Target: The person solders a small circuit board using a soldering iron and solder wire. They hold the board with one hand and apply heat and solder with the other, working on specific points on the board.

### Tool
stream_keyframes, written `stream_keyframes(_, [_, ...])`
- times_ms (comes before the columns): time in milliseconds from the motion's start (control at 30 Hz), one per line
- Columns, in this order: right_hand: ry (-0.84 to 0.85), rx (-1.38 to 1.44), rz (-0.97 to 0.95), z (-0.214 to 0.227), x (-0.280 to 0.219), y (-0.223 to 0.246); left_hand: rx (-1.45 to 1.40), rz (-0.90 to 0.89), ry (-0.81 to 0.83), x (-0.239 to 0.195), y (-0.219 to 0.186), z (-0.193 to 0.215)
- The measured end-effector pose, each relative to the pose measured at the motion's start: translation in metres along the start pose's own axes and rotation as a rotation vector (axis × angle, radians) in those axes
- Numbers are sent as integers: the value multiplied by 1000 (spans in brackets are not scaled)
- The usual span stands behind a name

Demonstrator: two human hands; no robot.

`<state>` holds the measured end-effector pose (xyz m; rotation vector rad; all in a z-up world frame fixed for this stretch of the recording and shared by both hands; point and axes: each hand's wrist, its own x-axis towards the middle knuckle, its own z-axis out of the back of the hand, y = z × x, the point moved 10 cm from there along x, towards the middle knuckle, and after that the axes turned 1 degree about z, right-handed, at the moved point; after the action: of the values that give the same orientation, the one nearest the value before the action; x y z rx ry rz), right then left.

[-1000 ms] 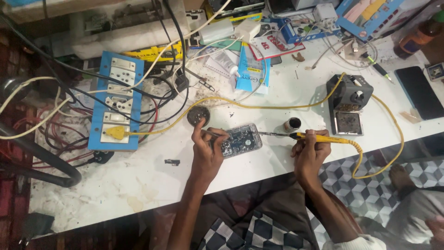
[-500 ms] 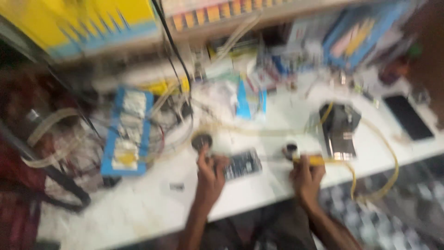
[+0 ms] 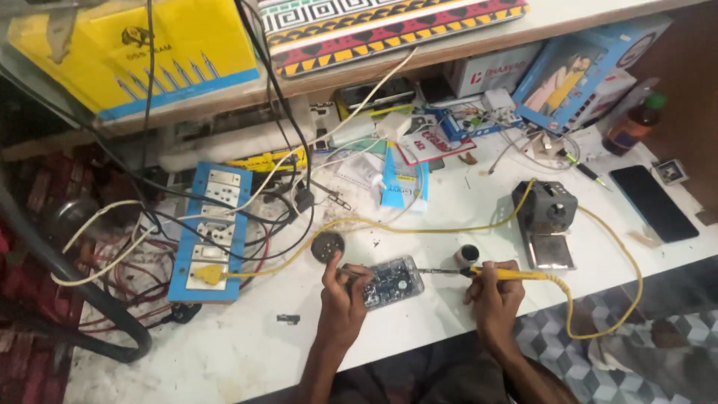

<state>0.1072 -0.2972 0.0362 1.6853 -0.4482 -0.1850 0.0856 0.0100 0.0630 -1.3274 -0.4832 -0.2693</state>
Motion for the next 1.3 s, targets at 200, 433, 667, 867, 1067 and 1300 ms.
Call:
stream_keyframes(200, [-26,-12,-33,1,1,-1,-9,-45,45,1,-12,-1])
stream_keyframes(433, [-18,58,0,2,0,-2,-32,31,-7,1,4,1])
stream_keyframes(667, [-63,159,-1,8,4,-6,2,22,-26,5,2,3])
stream_keyframes(867, [31,217,-15,3,6,-18,1,36,-23,5,3,3])
stream_keyframes(1067, [26,110,-37,2,4,-15,21,24,-20,4,-3,2])
stream_keyframes(1300, [-8,7,-31,0,1,-4,35,-2,-33,2,-5,2])
